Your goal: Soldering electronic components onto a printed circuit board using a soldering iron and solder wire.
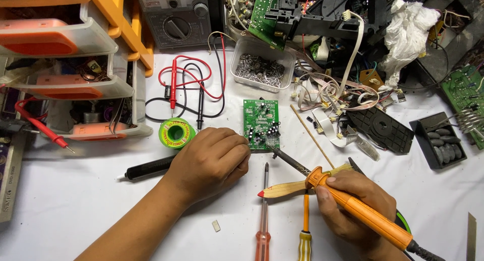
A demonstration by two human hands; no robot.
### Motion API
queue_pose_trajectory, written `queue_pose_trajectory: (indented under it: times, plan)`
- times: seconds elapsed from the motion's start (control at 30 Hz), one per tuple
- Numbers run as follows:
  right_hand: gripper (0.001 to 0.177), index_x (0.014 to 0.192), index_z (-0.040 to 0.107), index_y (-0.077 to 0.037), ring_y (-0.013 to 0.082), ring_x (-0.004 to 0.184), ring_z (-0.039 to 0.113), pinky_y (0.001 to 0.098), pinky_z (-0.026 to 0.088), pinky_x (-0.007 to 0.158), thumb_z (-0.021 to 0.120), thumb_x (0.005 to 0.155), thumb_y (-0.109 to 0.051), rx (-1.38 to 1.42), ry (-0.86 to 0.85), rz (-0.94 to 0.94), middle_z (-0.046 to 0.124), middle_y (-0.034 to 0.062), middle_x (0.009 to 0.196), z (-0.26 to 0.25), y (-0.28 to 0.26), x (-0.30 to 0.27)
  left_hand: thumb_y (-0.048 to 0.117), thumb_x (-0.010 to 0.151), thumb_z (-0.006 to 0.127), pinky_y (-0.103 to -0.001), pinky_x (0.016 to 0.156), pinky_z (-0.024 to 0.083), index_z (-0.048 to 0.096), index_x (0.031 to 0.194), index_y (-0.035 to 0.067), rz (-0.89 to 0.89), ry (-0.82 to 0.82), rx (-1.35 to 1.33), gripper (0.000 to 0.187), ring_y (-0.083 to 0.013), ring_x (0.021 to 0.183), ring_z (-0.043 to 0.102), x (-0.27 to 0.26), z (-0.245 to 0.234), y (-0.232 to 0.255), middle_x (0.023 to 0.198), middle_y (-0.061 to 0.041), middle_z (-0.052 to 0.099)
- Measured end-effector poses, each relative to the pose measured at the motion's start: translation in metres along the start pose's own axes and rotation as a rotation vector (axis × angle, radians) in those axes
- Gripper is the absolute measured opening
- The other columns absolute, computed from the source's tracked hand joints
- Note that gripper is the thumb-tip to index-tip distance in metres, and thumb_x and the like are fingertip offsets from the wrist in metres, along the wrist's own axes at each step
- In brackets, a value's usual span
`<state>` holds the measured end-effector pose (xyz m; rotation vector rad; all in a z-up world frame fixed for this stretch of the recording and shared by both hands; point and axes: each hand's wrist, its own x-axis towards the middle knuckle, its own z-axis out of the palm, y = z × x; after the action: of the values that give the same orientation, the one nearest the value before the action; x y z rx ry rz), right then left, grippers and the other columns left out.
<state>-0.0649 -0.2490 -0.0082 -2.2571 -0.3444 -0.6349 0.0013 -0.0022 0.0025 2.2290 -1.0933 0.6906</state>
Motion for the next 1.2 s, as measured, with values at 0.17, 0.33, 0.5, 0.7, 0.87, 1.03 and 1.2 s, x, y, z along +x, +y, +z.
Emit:
queue_pose_trajectory:
  times: [0.17,0.33,0.5,0.7,0.87,1.03,1.2]
  plan:
    - [0.016,0.083,0.056,-0.006,0.0171,0.068,0.064,0.0244,0.052,0.07,0.066,0.071,-0.011,-0.009,-0.028,0.022,0.062,0.0041,0.075,0.0001,-0.0022,0.0015,-0.002,0.077,0.056,-0.032,0.057,0.039,0.048,0.072,0.004,-0.006,-0.003,0.002,0.011,-0.0246,0.07,0.053,0.0,-0.0002,0.0002,0.076,-0.008,0.056]
    - [0.017,0.083,0.056,-0.006,0.0163,0.068,0.064,0.0234,0.051,0.069,0.066,0.071,-0.012,-0.024,-0.029,0.023,0.062,0.0056,0.075,-0.0004,-0.0037,0.0022,-0.001,0.077,0.056,-0.032,0.057,0.039,0.048,0.072,0.004,-0.003,-0.006,0.011,0.011,-0.0247,0.07,0.053,-0.0005,0.0,0.0,0.077,-0.008,0.056]
    - [0.016,0.083,0.055,-0.005,0.0169,0.067,0.063,0.0239,0.052,0.069,0.065,0.072,-0.011,-0.002,-0.02,0.001,0.062,0.0052,0.074,0.0006,-0.0037,0.0026,-0.001,0.077,0.057,-0.032,0.057,0.04,0.049,0.073,0.004,-0.008,-0.02,0.006,0.01,-0.0248,0.071,0.053,-0.001,0.0005,-0.0002,0.078,-0.007,0.057]
    - [0.015,0.082,0.055,-0.005,0.0174,0.065,0.063,0.0238,0.052,0.067,0.065,0.071,-0.011,-0.009,-0.001,-0.026,0.061,0.0042,0.072,0.003,-0.0016,0.0027,0.0,0.077,0.057,-0.033,0.057,0.04,0.049,0.073,0.004,-0.006,-0.018,0.008,0.01,-0.0253,0.072,0.054,-0.0012,0.0007,-0.0004,0.079,-0.008,0.057]
    - [0.016,0.081,0.057,-0.004,0.0178,0.066,0.063,0.0251,0.052,0.069,0.067,0.07,-0.01,0.003,0.016,-0.024,0.061,0.004,0.073,0.0036,0.0014,-0.0006,0.001,0.078,0.057,-0.033,0.058,0.04,0.049,0.073,0.004,-0.008,-0.017,0.01,0.009,-0.0252,0.071,0.054,-0.0014,0.0012,-0.0006,0.079,-0.008,0.057]
    - [0.016,0.081,0.056,-0.006,0.0171,0.066,0.063,0.0241,0.052,0.067,0.067,0.071,-0.012,-0.029,0.011,-0.032,0.06,0.0025,0.072,0.0033,0.0014,-0.0006,-0.002,0.076,0.056,-0.032,0.057,0.04,0.049,0.073,0.004,-0.008,0.003,0.023,0.01,-0.0243,0.07,0.053,0.0004,0.0007,0.0006,0.077,-0.007,0.057]
    - [0.015,0.079,0.055,-0.005,0.0184,0.065,0.063,0.0247,0.052,0.066,0.066,0.071,-0.012,-0.009,0.019,-0.045,0.06,0.0035,0.071,0.0041,-0.0002,0.0017,-0.003,0.075,0.055,-0.031,0.056,0.04,0.049,0.072,0.004,-0.006,0.02,0.023,0.009,-0.0241,0.069,0.053,0.0019,0.0,0.0012,0.076,-0.007,0.057]
